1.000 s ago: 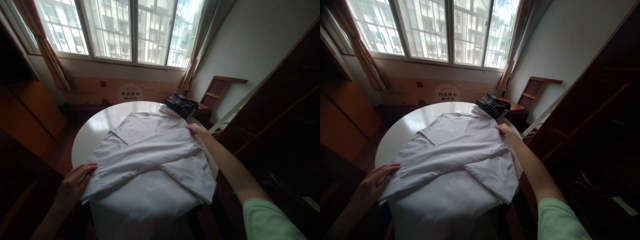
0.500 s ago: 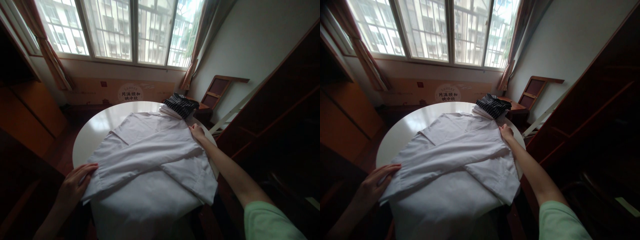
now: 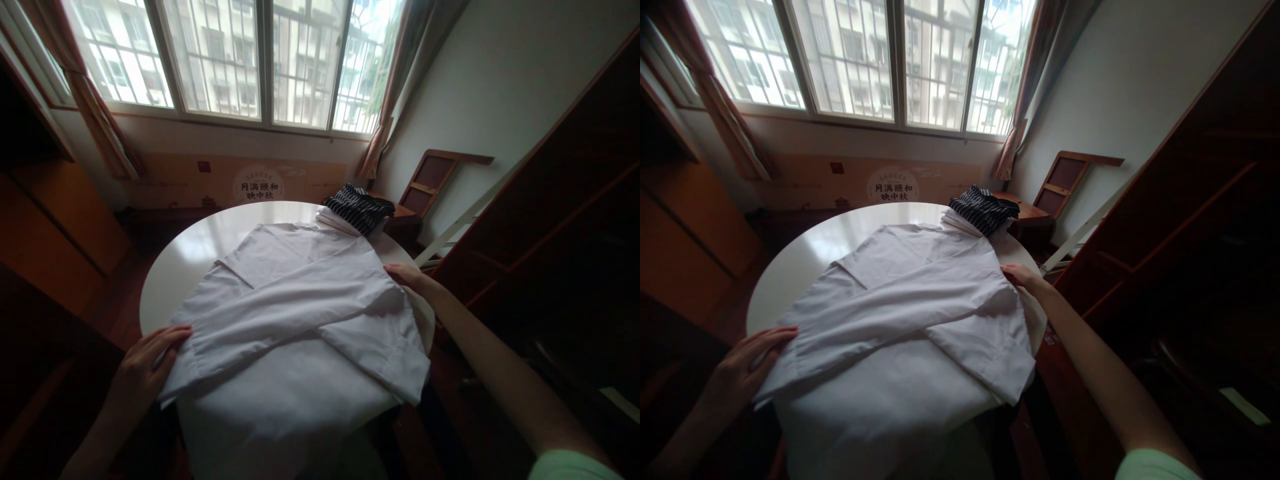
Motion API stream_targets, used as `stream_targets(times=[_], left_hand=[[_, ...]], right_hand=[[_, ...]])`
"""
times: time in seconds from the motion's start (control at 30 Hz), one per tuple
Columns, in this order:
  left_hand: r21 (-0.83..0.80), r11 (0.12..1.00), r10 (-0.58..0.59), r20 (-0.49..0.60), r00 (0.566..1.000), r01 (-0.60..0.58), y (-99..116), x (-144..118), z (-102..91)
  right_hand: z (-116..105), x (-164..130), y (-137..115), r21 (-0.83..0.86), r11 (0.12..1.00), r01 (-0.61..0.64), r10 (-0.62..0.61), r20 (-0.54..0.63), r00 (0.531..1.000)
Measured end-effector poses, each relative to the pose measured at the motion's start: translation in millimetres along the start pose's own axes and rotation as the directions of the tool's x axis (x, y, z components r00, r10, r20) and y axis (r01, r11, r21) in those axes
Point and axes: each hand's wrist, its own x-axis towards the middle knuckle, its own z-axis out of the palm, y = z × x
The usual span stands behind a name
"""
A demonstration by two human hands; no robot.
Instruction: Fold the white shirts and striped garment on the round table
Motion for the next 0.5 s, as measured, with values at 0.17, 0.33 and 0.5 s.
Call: stream_targets(times=[0.17,0.33,0.5], left_hand=[[0.006,1.0,0.013,0.005,1.0,-0.013,1,1,-0.8],[0.026,0.999,0.019,0.016,1.0,-0.019,1,1,-3.1],[0.049,0.998,-0.032,0.058,0.998,0.029,3,1,-2.8]], right_hand=[[13,-4,0,-0.105,0.994,-0.041,0.024,-0.157,0.987],[35,-10,-10,-0.587,0.797,-0.142,-0.053,-0.301,0.952],[52,-25,-14,-0.806,0.55,-0.219,-0.188,-0.375,0.908]])
